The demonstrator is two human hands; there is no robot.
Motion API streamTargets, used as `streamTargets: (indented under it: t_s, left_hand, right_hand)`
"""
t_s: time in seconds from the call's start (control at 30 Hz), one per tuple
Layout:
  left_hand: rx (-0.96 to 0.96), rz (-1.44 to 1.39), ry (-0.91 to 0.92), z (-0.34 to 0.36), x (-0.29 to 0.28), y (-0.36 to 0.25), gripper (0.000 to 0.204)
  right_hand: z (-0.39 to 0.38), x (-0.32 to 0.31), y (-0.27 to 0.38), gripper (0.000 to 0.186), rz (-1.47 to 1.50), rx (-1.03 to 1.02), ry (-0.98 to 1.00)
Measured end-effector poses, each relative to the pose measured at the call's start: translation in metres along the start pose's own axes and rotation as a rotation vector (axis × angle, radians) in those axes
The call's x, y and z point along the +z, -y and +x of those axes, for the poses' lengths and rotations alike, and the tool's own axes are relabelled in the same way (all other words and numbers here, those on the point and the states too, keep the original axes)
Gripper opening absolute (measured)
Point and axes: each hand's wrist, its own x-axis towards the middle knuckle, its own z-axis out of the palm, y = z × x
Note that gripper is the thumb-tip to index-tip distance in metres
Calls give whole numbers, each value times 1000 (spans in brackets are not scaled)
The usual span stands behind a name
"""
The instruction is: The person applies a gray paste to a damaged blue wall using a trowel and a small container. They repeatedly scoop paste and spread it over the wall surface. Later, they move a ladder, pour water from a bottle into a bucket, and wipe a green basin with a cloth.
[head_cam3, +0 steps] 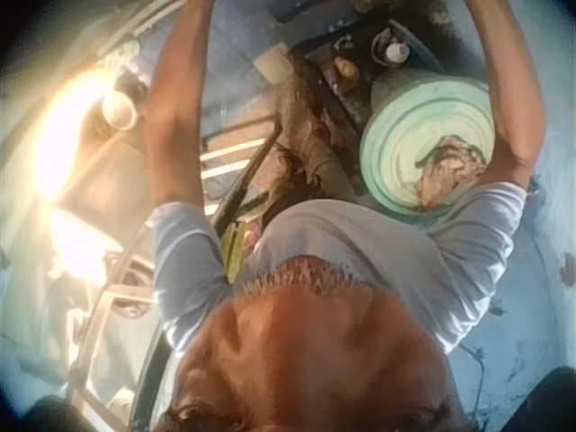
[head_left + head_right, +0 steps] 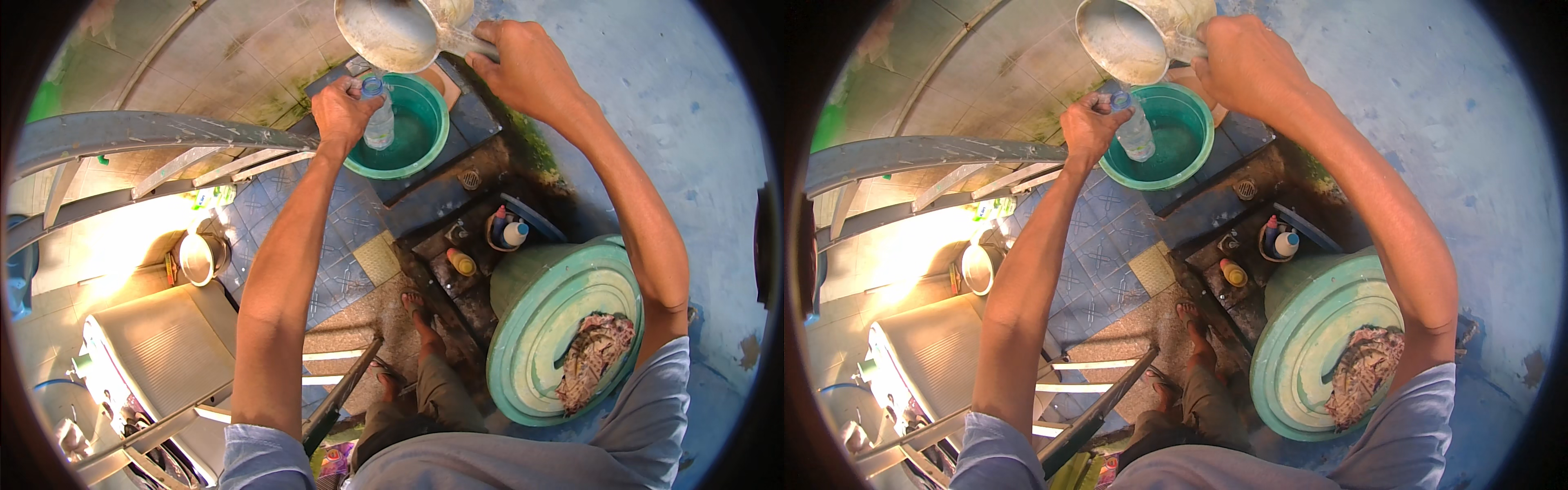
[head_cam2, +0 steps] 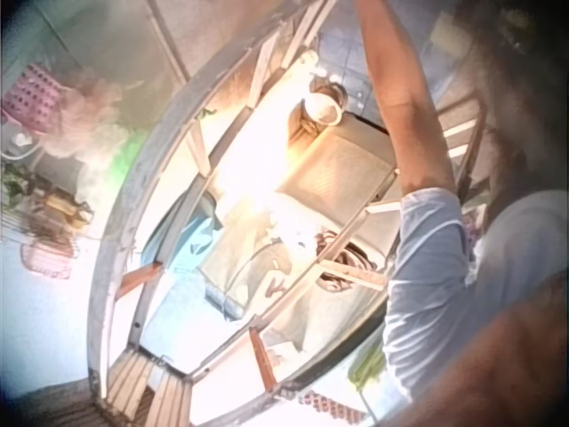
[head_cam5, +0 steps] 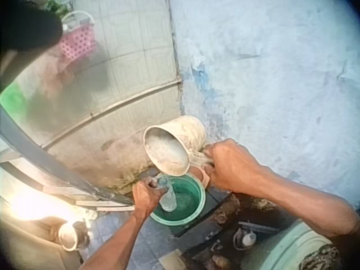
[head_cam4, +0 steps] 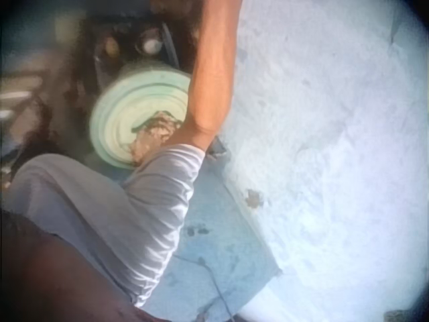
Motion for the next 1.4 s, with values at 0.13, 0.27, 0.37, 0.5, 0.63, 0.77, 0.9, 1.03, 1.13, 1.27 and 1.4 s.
streamTargets:
  t_s: [0.13, 0.27, 0.37, 0.5, 0.63, 0.77, 0.9, 1.03, 1.13, 1.27, 1.4]
  left_hand:
    - [-2, -2, 11, -2, 3, -6, 37]
    - [-2, 24, 27, -3, 2, -12, 37]
    - [-11, 65, 60, -2, 2, -16, 38]
    - [25, 6, 22, -3, 6, -17, 39]
    - [12, 17, 40, -4, 7, -18, 40]
    - [19, -1, 29, -4, 7, -21, 40]
    - [13, 15, 37, -4, 5, -23, 40]
    - [27, 24, 22, -4, 3, -25, 40]
    - [9, 41, 35, -4, 0, -25, 40]
    - [10, 90, 42, -3, -4, -25, 40]
    - [15, 102, 47, -2, -7, -25, 39]
  right_hand:
    - [-3, -2, -2, 22, -6, -8, 16]
    - [-6, -5, -2, 19, 0, 0, 8]
    - [-7, -7, -1, 21, -2, 12, 29]
    - [-8, -9, 1, 21, -6, 27, 36]
    - [-9, -10, 1, 21, -10, 26, 24]
    - [-10, -11, 2, 23, -18, 26, 21]
    - [-9, -13, 5, 22, -31, 9, -9]
    - [-8, -18, 9, 23, -65, 10, 23]
    - [-9, -22, 12, 24, -70, 2, 9]
    - [-10, -23, 16, 24, -64, -17, -27]
    - [-10, -25, 19, 24, -64, -14, -34]
